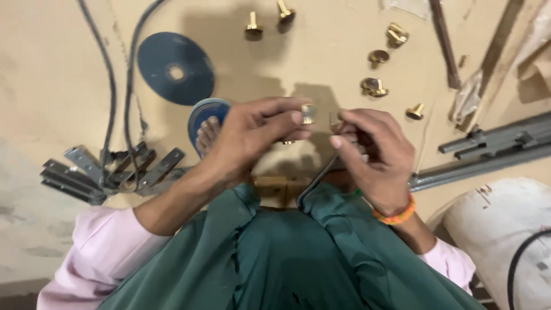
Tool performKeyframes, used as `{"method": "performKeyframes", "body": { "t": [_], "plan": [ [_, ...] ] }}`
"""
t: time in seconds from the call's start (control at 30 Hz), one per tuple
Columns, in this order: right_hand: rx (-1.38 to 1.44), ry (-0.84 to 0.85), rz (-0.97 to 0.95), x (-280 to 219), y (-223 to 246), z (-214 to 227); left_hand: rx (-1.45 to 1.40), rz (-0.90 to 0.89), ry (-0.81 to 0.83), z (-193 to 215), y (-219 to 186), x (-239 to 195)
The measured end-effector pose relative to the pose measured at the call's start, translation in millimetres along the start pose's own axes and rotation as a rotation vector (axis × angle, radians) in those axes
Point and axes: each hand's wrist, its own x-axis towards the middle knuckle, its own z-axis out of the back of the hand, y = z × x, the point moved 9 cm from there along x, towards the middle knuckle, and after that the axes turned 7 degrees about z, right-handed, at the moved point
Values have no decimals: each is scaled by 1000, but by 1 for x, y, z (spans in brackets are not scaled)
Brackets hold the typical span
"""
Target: The person sits on the floor handling small brass knob-shaped hardware pieces, turning them over in their hands. They then hold a dark abrasive disc in one hand and rub a brass knob against its surface repeatedly to polish or smooth it, working on one piece at a time.
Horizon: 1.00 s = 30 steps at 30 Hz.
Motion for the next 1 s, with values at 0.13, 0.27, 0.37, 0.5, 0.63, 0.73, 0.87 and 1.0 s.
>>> {"method": "performKeyframes", "body": {
  "t": [0.13,0.27,0.37,0.5,0.63,0.73,0.87,1.0],
  "plan": [
    [-27,-27,-68,-1,3,10,23,28,140,-21,-5,-9],
    [-188,-18,80,9,29,11,66,48,208,-35,-7,-18],
    [-261,-8,192,11,43,7,40,65,205,-38,-7,-20],
    [-330,27,224,16,51,4,54,-33,219,-41,-6,-20],
    [-386,60,281,19,60,0,104,-104,234,-46,-16,-27],
    [-368,43,261,17,58,4,105,-135,267,-48,-19,-32],
    [-321,24,223,18,55,7,116,-115,282,-50,-19,-32],
    [-377,41,237,16,58,8,123,-130,252,-50,-19,-34]
  ]
}}
